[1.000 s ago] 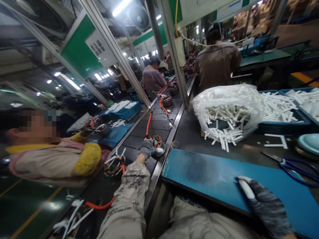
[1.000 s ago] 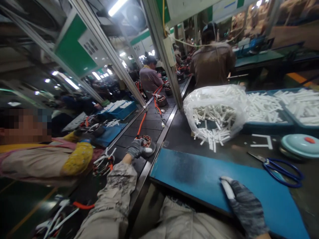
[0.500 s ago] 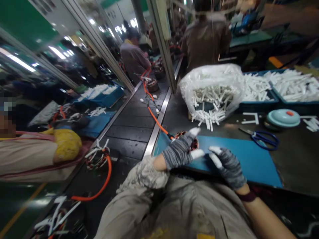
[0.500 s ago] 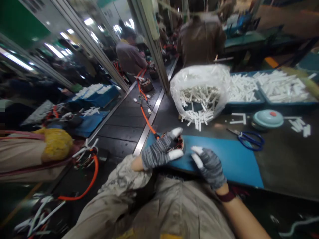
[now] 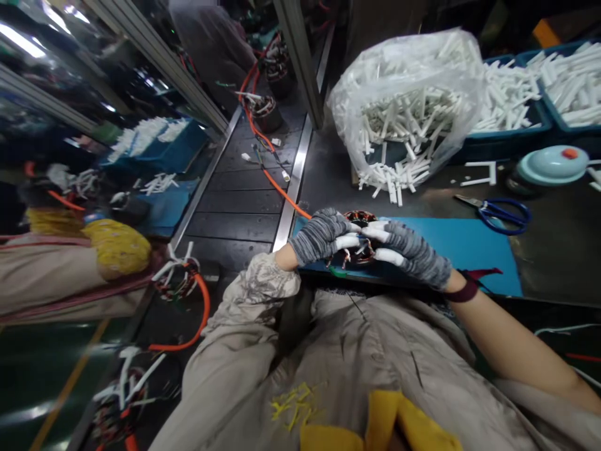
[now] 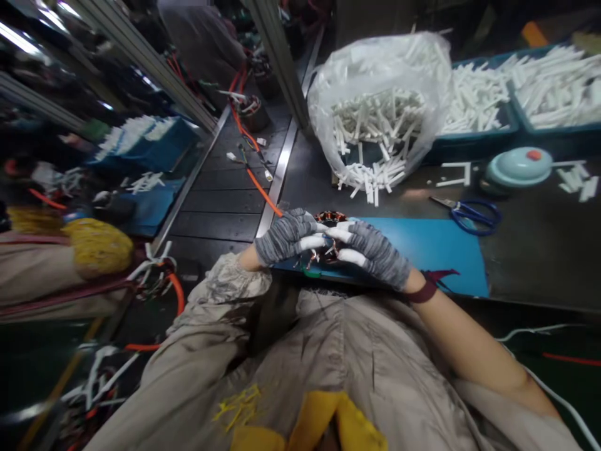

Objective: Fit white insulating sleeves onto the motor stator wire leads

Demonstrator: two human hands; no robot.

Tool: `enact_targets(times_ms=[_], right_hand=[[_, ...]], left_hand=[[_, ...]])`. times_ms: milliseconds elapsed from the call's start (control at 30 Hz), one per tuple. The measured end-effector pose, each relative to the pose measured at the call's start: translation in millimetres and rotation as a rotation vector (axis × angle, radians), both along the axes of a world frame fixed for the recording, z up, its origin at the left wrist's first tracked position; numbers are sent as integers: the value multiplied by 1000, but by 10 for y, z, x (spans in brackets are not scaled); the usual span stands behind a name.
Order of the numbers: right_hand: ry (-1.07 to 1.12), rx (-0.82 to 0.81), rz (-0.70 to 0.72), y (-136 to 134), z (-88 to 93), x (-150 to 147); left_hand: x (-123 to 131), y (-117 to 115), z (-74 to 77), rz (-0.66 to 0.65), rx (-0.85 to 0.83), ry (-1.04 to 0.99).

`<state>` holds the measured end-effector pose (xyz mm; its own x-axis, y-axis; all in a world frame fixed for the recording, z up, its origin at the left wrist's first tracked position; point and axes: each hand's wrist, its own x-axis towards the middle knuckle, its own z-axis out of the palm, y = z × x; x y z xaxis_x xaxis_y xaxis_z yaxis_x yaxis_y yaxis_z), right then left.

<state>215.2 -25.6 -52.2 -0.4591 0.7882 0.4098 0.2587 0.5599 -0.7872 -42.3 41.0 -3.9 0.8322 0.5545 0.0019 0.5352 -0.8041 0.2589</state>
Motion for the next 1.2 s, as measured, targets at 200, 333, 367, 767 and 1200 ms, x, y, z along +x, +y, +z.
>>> enact_targets(times_ms=[200, 333, 367, 767, 1200], right_hand=[[201, -373, -77, 216, 147, -193], [204, -540, -93, 275, 171, -273], [178, -548, -109, 280, 176, -289], [10, -260, -58, 314, 168, -248], [-357, -11, -251, 225, 155, -196]], left_hand=[[24, -151, 24, 166, 211, 96], [3, -140, -58, 152, 169, 24], [-2, -126, -91, 150, 150, -9], [-228, 2, -119, 15, -402, -387], [-4, -38, -7, 174, 40, 42]])
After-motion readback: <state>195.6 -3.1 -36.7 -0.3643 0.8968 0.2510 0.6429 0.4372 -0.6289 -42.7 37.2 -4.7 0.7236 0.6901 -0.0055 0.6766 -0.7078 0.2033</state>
